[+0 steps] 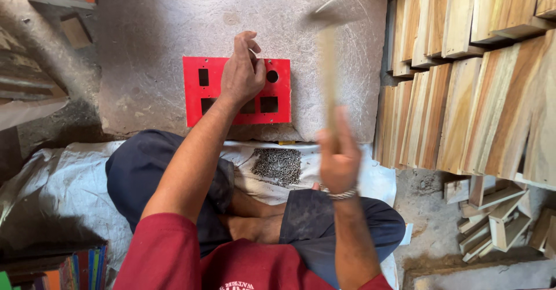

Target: The person sits on the floor and uses a hammer to drive nails into colorful plastic templates placed on a wooden block. They repeatedly pick up nails, position them in the template holes, and hammer them in, then remove the template to reveal a small wooden frame.

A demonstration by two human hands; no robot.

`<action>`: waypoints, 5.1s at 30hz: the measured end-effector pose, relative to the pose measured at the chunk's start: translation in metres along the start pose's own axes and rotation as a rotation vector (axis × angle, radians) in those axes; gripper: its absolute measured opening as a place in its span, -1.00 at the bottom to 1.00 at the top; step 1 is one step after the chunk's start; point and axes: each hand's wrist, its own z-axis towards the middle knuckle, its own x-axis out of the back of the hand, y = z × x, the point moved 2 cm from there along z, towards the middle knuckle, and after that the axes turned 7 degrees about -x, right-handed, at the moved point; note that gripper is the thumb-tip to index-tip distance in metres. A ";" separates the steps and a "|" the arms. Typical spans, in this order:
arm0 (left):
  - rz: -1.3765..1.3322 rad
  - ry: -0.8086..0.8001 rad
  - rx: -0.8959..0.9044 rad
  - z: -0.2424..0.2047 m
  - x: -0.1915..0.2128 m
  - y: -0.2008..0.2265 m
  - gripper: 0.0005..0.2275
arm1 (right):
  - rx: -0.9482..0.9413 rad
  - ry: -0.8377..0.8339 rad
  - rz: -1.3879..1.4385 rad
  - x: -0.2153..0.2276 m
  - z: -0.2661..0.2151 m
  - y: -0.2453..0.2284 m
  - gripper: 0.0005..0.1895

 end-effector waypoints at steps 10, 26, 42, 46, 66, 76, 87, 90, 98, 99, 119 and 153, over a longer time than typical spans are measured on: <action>-0.016 0.017 0.015 -0.007 -0.004 -0.012 -0.58 | 0.770 0.263 -0.264 -0.050 -0.019 0.018 -0.86; 0.029 0.034 -0.137 -0.004 -0.012 -0.011 -0.61 | -0.648 -0.110 0.779 -0.025 -0.070 0.116 -0.23; 0.395 -0.756 -0.364 -0.255 -0.077 0.025 -0.90 | -0.682 -0.106 1.003 -0.038 -0.068 0.144 -0.25; 0.424 -0.724 -0.360 -0.253 -0.088 0.021 -0.87 | -0.725 -0.070 0.896 -0.038 -0.069 0.144 -0.26; -0.388 0.262 0.294 -0.042 0.121 -0.035 -0.93 | -0.683 -0.166 0.951 -0.036 -0.070 0.149 -0.26; 0.108 0.204 -0.098 -0.033 0.102 -0.050 -0.87 | -0.694 -0.178 0.980 -0.032 -0.070 0.134 -0.30; 0.256 0.197 -0.130 -0.034 0.096 -0.039 -0.94 | -0.767 -0.203 1.092 -0.027 -0.061 0.124 -0.32; 0.232 0.200 -0.130 -0.035 0.097 -0.036 -0.95 | -0.650 -0.146 0.869 -0.028 -0.063 0.120 -0.27; 0.196 0.219 -0.145 -0.037 0.098 -0.038 -0.96 | -0.212 -0.162 0.228 -0.051 -0.091 0.057 -0.32; 0.188 0.217 -0.146 -0.036 0.097 -0.039 -0.95 | -0.205 -0.189 0.194 -0.057 -0.091 0.046 -0.33; -0.041 0.214 0.090 -0.042 0.086 -0.061 -0.31 | 0.165 -0.237 -0.327 -0.121 -0.016 -0.034 -0.40; -0.165 0.350 0.115 -0.044 0.075 -0.078 -0.54 | 0.235 -0.086 -0.396 -0.134 -0.027 -0.011 -0.42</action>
